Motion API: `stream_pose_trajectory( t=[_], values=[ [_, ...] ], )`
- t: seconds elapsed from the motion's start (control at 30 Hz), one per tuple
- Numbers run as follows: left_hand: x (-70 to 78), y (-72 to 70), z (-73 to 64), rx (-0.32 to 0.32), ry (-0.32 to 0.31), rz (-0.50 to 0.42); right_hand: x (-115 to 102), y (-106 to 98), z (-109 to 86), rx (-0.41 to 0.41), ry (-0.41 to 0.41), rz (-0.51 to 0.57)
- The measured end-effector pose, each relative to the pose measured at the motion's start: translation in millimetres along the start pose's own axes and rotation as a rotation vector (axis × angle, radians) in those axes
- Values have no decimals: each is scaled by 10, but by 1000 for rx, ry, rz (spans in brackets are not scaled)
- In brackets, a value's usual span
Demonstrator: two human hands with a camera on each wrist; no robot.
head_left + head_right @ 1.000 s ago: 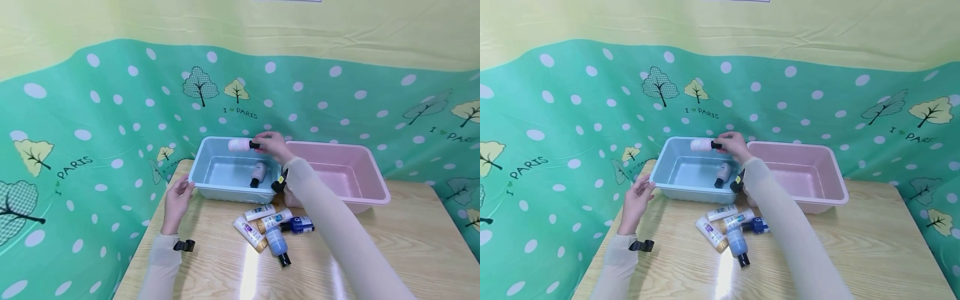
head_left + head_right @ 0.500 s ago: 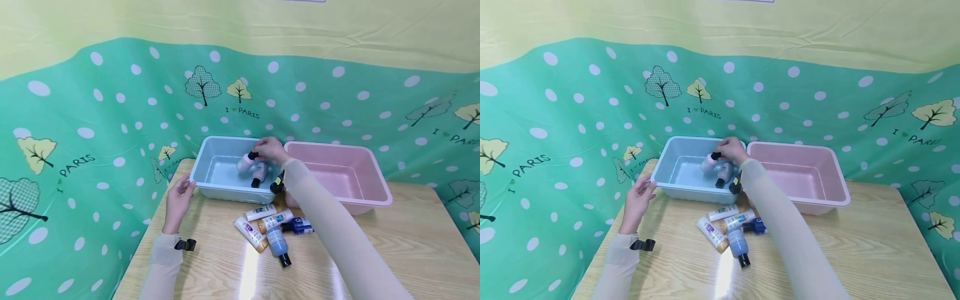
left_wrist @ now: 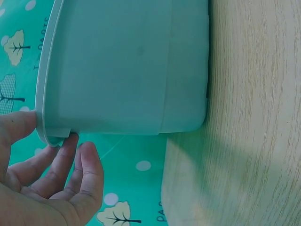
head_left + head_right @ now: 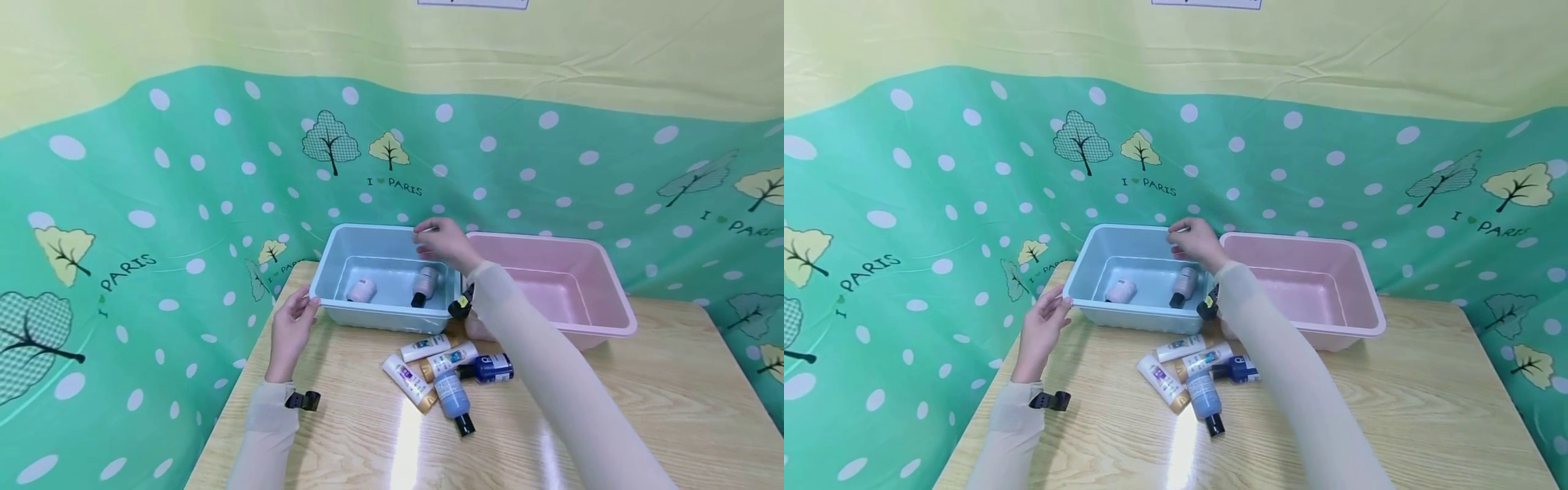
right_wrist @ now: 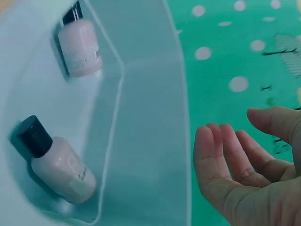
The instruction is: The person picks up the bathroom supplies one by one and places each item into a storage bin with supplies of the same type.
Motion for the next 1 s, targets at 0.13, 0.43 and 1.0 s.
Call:
stream_pose_trajectory(
  t=[0.13,0.43,1.0],
  values=[
    [12,1,-7,-1,4,-6,-46,-62,-192,4,-72,-23],
    [-16,0,-1,6,-9,-30,40,-246,-676,31,-237,-41],
    [-50,17,4,-4,-29,-25,669,-579,-1599,168,-262,-86]
  ],
)
Point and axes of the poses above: each hand's wrist, its own z-axis towards the middle knuckle, its own y-axis out of the palm, x = y × z, the point moved 3 cm from there along z, towards the middle knuckle, and after that the axes turned 12 degrees about -z, right-handed, at the moved point
